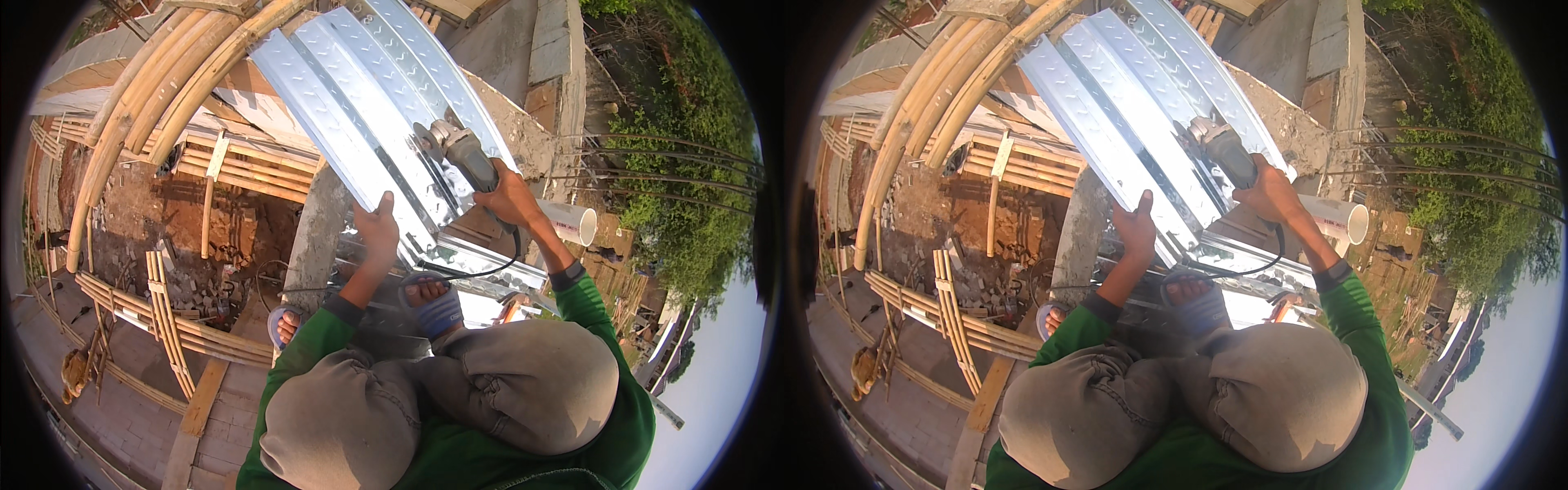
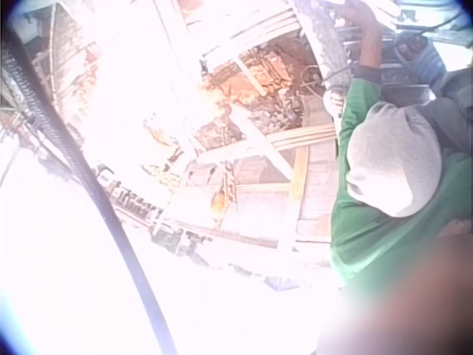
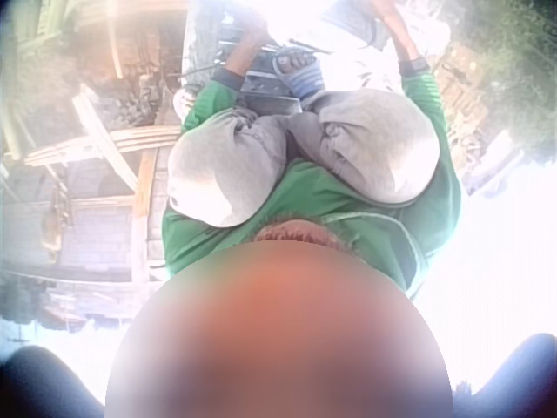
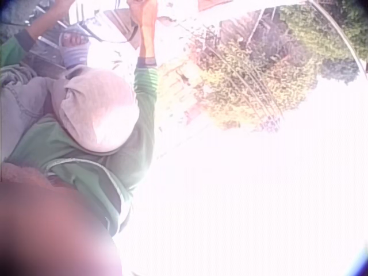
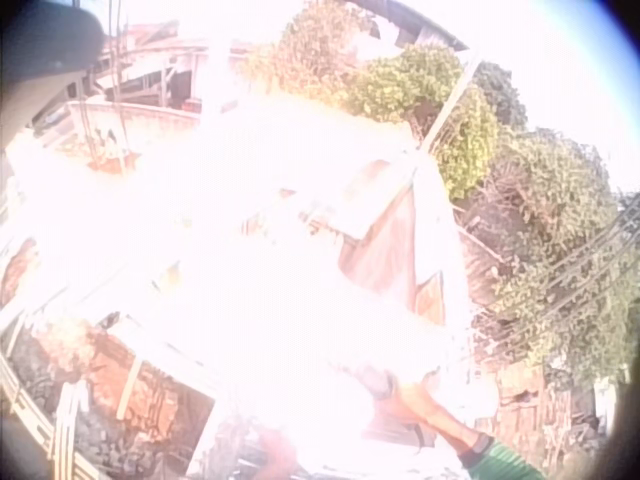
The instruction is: The person uses an angle grinder to cut a hole in a corrugated metal sheet, then uses a hammer to break out the cut section. The person handles the metal sheet and tools while working on a construction site.
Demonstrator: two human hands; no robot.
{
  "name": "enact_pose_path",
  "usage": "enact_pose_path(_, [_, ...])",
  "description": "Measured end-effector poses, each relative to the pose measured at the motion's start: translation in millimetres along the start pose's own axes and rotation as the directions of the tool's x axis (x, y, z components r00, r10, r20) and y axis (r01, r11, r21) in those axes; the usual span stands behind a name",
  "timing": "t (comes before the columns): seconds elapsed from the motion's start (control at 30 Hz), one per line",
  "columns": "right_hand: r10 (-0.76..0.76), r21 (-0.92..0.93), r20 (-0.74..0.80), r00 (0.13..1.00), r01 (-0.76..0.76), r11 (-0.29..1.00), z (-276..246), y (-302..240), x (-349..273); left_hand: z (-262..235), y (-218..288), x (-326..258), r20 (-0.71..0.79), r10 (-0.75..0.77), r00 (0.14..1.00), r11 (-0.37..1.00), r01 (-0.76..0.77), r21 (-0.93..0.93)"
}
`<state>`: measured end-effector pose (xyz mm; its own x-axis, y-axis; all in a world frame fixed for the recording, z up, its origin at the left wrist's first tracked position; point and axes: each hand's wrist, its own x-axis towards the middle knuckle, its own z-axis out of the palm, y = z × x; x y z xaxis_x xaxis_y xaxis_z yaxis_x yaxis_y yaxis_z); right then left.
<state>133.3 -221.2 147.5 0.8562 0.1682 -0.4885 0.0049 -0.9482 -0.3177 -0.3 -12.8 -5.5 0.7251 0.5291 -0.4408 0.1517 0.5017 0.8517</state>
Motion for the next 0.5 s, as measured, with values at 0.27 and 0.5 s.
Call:
enact_pose_path(0.27, [-0.013,0.002,0.042,0.999,0.013,1.0,-1.0,10.1,0.7,0.7,0.1,0.2,-0.009,-0.02,1.0,1.0,0.02,0.003])
enact_pose_path(0.5, [-0.045,0.016,0.053,0.998,0.044,0.999,1.1,9.2,2.4,0.4,1.9,-0.7,-0.002,0.001,1.0,1.0,-0.001,0.006])
